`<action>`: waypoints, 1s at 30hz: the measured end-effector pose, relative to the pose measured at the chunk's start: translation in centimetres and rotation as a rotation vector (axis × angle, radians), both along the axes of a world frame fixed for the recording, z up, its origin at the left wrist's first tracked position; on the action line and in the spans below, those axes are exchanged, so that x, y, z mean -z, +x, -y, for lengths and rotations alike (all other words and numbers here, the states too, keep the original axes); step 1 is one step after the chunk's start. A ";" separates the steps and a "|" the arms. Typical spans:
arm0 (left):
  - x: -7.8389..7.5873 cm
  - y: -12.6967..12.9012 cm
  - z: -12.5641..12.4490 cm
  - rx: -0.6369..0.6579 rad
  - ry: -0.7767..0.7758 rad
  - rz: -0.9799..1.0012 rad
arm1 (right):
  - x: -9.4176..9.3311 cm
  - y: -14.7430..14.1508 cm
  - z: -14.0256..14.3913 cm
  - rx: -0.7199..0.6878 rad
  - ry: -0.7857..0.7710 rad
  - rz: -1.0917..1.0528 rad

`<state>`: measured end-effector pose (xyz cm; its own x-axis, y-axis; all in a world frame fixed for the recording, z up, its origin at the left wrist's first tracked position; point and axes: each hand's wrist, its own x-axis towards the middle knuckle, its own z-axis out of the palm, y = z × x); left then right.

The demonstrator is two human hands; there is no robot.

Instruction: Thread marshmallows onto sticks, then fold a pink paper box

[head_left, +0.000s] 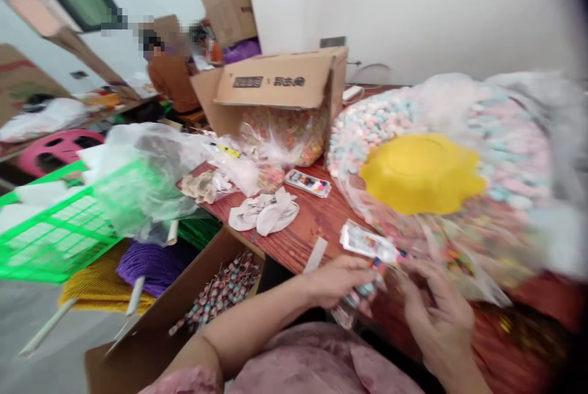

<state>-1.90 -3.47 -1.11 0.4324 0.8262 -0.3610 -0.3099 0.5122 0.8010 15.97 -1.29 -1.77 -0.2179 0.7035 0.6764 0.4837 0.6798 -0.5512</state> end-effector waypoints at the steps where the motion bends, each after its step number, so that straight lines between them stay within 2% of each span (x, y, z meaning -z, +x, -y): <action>1: 0.2 -0.3 -0.1 0.017 -0.011 0.027 | -0.4 0.4 -0.1 -0.032 0.102 0.108; 4: 0.5 -1.0 -0.4 0.177 0.001 0.106 | -1.6 1.9 -0.4 -0.165 0.323 0.448; 8: -0.2 -1.2 -0.5 0.512 0.093 0.057 | -2.3 2.9 -0.3 -0.314 0.392 0.582; 10: -0.9 -0.9 -0.1 0.631 0.216 -0.123 | -1.8 2.9 0.2 -0.348 0.304 0.629; 11: -1.2 -0.8 0.1 0.660 0.321 -0.281 | -1.4 2.8 0.5 -0.345 0.224 0.662; 14: -1.9 -0.1 1.3 0.653 0.718 -0.892 | -0.2 2.4 2.1 -0.311 -0.121 0.717; 16: -1.8 0.1 1.9 0.641 0.876 -1.132 | 0.3 2.1 3.5 -0.247 -0.256 0.663; 18: -1.5 0.2 2.1 0.611 0.853 -1.098 | 0.3 1.8 4.8 -0.114 -0.206 0.588; 20: -1.1 0.1 1.7 0.562 0.654 -0.863 | 0.0 1.8 5.8 0.005 -0.020 0.532; 22: -0.9 0.0 1.1 0.572 0.355 -0.559 | -0.3 2.2 6.2 -0.006 0.133 0.510; 24: -1.0 -0.1 0.5 0.662 0.095 -0.332 | -0.4 2.7 6.2 -0.092 0.202 0.492; 25: -1.1 -0.1 0.3 0.725 0.022 -0.277 | -0.3 3.0 6.0 -0.134 0.201 0.491; 26: -1.3 0.0 0.3 0.783 0.006 -0.271 | -0.1 3.3 5.9 -0.167 0.181 0.497; 27: -1.4 0.1 0.3 0.828 0.057 -0.316 | 0.1 3.4 5.8 -0.186 0.148 0.507; 28: -1.6 0.1 0.6 0.849 0.174 -0.409 | 0.3 3.4 5.7 -0.194 0.106 0.513; 30: -1.5 0.2 1.4 0.790 0.539 -0.695 | 0.9 3.1 5.6 -0.187 -0.019 0.478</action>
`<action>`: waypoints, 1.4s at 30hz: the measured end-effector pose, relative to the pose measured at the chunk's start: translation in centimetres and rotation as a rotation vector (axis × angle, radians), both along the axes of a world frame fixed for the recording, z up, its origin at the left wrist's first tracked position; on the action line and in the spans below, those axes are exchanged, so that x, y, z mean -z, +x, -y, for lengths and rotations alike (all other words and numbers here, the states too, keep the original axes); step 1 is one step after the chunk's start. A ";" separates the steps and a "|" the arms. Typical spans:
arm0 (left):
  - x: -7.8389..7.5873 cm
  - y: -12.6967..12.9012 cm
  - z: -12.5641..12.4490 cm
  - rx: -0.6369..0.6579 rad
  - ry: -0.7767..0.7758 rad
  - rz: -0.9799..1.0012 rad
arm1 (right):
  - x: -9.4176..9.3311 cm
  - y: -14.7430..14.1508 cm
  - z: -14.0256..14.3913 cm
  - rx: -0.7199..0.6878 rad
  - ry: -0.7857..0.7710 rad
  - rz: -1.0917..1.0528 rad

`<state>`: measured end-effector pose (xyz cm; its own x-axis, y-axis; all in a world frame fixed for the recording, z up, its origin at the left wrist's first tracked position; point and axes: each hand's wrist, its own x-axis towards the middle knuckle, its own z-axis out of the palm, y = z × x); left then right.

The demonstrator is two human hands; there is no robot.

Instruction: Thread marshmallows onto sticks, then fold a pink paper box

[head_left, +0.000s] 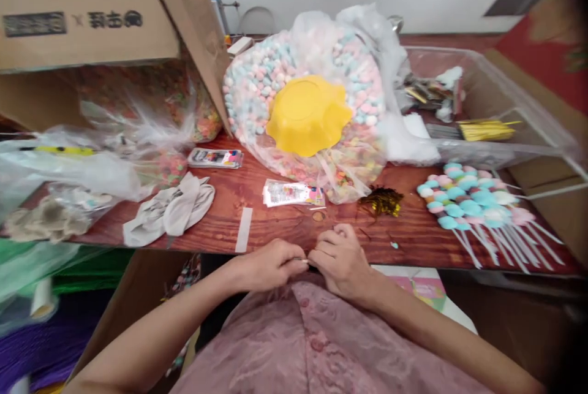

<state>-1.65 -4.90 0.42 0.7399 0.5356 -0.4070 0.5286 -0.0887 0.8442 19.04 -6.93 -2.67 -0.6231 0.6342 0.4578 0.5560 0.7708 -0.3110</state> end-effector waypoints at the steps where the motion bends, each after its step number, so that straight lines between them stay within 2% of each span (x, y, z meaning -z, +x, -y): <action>1: 0.2 0.0 0.5 -0.007 0.251 -0.055 | 0.3 -0.3 0.0 0.028 -0.084 -0.049; 3: 0.8 -0.2 1.4 -0.014 0.644 -0.125 | 0.6 -1.2 0.1 0.080 -0.293 -0.191; 4: 1.2 -0.3 1.7 -0.010 0.765 -0.124 | 0.7 -1.7 0.2 0.105 -0.397 -0.268; 6: 1.8 -0.5 1.9 -0.029 0.894 -0.057 | 0.5 -2.2 0.4 0.158 -0.521 -0.411; 7: 2.0 -0.5 1.8 -0.052 0.909 -0.011 | 0.2 -2.2 0.5 0.198 -0.516 -0.466; 10: 2.1 -0.2 1.1 -0.163 0.822 0.114 | -0.4 0.2 1.0 0.416 -0.260 -0.501; 13: 1.9 0.6 0.2 -0.298 0.600 0.245 | 0.0 5.6 1.4 0.726 0.036 -0.326; 16: 1.9 1.8 -0.4 -0.432 0.324 0.345 | 1.5 10.7 1.9 0.892 0.087 -0.111; 19: 2.0 3.0 -0.6 -0.499 0.111 0.377 | 2.9 12.9 2.3 0.974 -0.008 0.109; 21: 2.1 3.7 -0.6 -0.520 0.002 0.359 | 3.5 12.9 2.2 0.979 -0.064 0.149; 24: 2.3 4.2 -0.3 -0.568 -0.104 0.316 | 3.7 12.2 1.6 0.914 -0.103 0.129; 29: 2.6 4.3 0.1 -0.615 -0.115 0.307 | 3.8 12.3 0.9 0.839 -0.122 0.142; 31: 2.7 4.2 0.2 -0.615 -0.104 0.307 | 3.7 12.5 1.0 0.828 -0.141 0.026; 34: 2.8 4.4 0.3 -0.601 -0.083 0.307 | 2.6 12.1 1.7 0.856 -0.161 -0.287; 37: 2.7 5.1 0.1 -0.585 -0.067 0.299 | 0.5 9.7 2.3 0.852 -0.136 -0.536; 39: 2.5 5.5 0.0 -0.564 -0.052 0.313 | -0.8 7.0 2.2 0.734 -0.127 -0.575; 42: 2.3 5.8 -0.3 -0.537 -0.015 0.371 | -1.5 2.8 1.6 0.443 -0.152 -0.476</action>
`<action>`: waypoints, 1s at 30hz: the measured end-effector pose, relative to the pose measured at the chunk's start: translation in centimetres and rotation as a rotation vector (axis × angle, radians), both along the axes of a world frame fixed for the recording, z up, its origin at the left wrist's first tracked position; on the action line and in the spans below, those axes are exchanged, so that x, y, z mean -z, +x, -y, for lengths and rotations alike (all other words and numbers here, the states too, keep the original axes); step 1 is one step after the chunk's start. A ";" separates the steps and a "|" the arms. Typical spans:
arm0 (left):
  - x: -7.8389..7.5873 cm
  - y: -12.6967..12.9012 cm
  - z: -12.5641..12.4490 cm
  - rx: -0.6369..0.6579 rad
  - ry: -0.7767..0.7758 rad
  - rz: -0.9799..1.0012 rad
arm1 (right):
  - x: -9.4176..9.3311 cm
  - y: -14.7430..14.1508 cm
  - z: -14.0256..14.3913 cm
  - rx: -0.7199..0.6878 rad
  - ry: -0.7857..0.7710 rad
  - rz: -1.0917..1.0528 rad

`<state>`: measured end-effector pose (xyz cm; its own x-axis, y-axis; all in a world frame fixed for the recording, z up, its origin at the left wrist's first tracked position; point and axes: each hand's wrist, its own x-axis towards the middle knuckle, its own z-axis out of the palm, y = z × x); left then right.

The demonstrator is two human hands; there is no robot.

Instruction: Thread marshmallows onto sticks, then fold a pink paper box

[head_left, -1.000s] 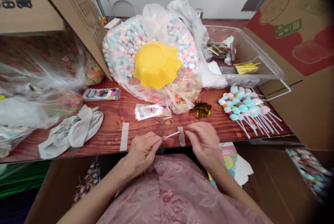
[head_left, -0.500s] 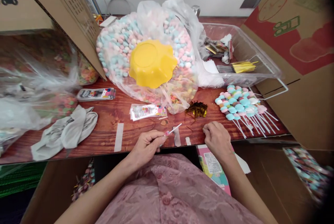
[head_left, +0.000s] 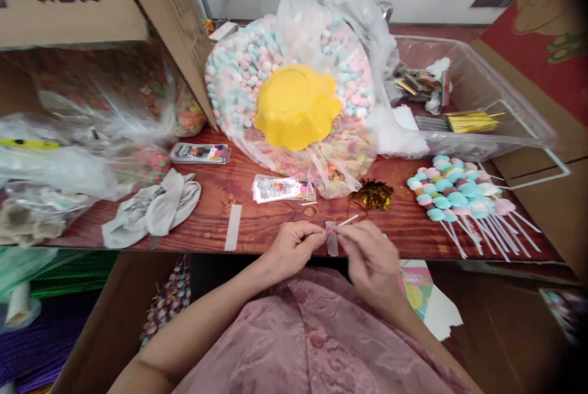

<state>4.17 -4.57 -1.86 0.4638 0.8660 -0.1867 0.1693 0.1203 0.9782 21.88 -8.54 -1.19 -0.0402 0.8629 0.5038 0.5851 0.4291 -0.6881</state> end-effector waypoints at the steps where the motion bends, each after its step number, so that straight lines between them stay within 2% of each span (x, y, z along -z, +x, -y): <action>1: 0.0 -0.1 -0.1 -0.010 0.019 0.011 | 0.2 -1.1 -0.3 -0.060 0.008 0.011; 4: -0.1 -1.1 0.0 -0.027 0.044 -0.005 | 1.3 -3.0 -1.1 -0.114 -0.043 -0.059; 7: 0.1 -2.2 0.3 -0.017 0.021 -0.019 | 2.2 -3.3 -1.6 -0.136 -0.147 -0.122; 11: 0.4 -2.6 0.4 -0.050 -0.053 0.062 | 2.1 -3.4 -1.7 -0.096 -0.188 -0.119; 16: 0.4 -2.2 0.1 -0.061 -0.150 0.141 | 1.8 -3.5 -1.5 -0.084 -0.143 -0.132; 21: -0.1 -1.7 0.2 -0.110 -0.077 0.156 | 3.1 -3.4 -0.3 0.012 -0.028 -0.257; 24: -0.5 -1.4 0.3 -0.111 0.099 0.096 | 3.3 -3.2 0.4 0.055 -0.166 -0.345; 27: -1.1 -1.1 0.2 -0.081 0.233 0.039 | 3.0 -2.7 0.4 -0.039 -0.389 -0.456; 30: -1.7 -0.9 0.0 -0.035 0.289 -0.001 | 2.8 -1.8 -0.4 -0.149 -0.549 -0.655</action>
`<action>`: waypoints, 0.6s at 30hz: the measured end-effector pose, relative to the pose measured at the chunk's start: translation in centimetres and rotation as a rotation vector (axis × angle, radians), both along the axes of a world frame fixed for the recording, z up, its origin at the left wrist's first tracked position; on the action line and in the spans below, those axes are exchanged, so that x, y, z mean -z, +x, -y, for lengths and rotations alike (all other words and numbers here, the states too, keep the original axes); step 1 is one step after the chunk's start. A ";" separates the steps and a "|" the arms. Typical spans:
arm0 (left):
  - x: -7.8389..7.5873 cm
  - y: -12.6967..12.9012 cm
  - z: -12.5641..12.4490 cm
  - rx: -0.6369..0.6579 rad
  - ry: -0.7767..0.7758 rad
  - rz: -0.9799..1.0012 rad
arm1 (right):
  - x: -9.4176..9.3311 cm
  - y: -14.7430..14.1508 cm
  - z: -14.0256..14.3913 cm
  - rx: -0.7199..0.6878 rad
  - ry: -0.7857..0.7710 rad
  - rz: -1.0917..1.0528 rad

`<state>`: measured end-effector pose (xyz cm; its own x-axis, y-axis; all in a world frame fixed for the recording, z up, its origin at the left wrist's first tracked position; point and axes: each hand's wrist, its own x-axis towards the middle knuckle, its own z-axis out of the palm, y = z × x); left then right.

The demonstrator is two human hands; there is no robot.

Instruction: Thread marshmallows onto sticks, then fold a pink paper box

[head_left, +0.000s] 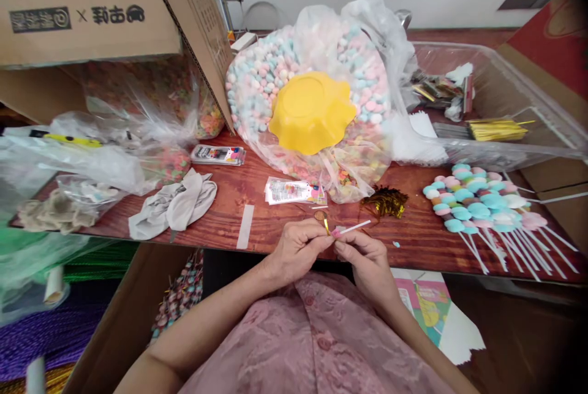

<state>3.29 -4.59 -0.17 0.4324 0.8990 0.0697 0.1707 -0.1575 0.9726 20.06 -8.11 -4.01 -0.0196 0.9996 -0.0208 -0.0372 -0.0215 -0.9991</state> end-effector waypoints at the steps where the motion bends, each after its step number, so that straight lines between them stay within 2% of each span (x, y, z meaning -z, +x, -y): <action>1: -0.2 0.1 -0.1 0.022 0.005 -0.015 | -0.1 0.4 -0.4 -0.049 -0.040 -0.053; 3: -0.5 0.2 -0.3 0.070 -0.062 -0.014 | -0.4 1.2 -1.2 -0.183 -0.095 -0.100; 5: -0.8 0.2 -0.6 0.107 -0.274 0.031 | -1.1 1.9 -2.0 -0.337 -0.052 -0.025; 6: -0.9 0.1 -0.8 0.121 -0.411 0.058 | -1.5 2.2 -2.3 -0.393 0.035 0.062; 8: -1.2 -0.1 -1.1 0.160 -0.660 0.084 | -2.4 2.7 -2.5 -0.439 0.346 0.293; 10: -1.4 -0.5 -1.5 0.244 -0.829 0.071 | -3.3 2.9 -2.4 -0.430 0.736 0.515; 12: -1.4 -1.0 -1.8 0.361 -0.941 0.055 | -4.2 3.0 -2.1 -0.427 1.054 0.658; 15: -1.2 -1.5 -2.1 0.512 -1.025 0.042 | -5.6 2.9 -2.1 -0.495 1.292 0.752; 18: -1.0 -1.6 -2.4 0.637 -1.030 0.019 | -6.3 2.5 -2.4 -0.581 1.356 0.759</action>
<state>1.67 -2.18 0.81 0.8241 0.1629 -0.5425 0.3293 0.6414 0.6929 22.56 -5.74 2.25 -0.7649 0.1615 0.6236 0.1365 0.9867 -0.0881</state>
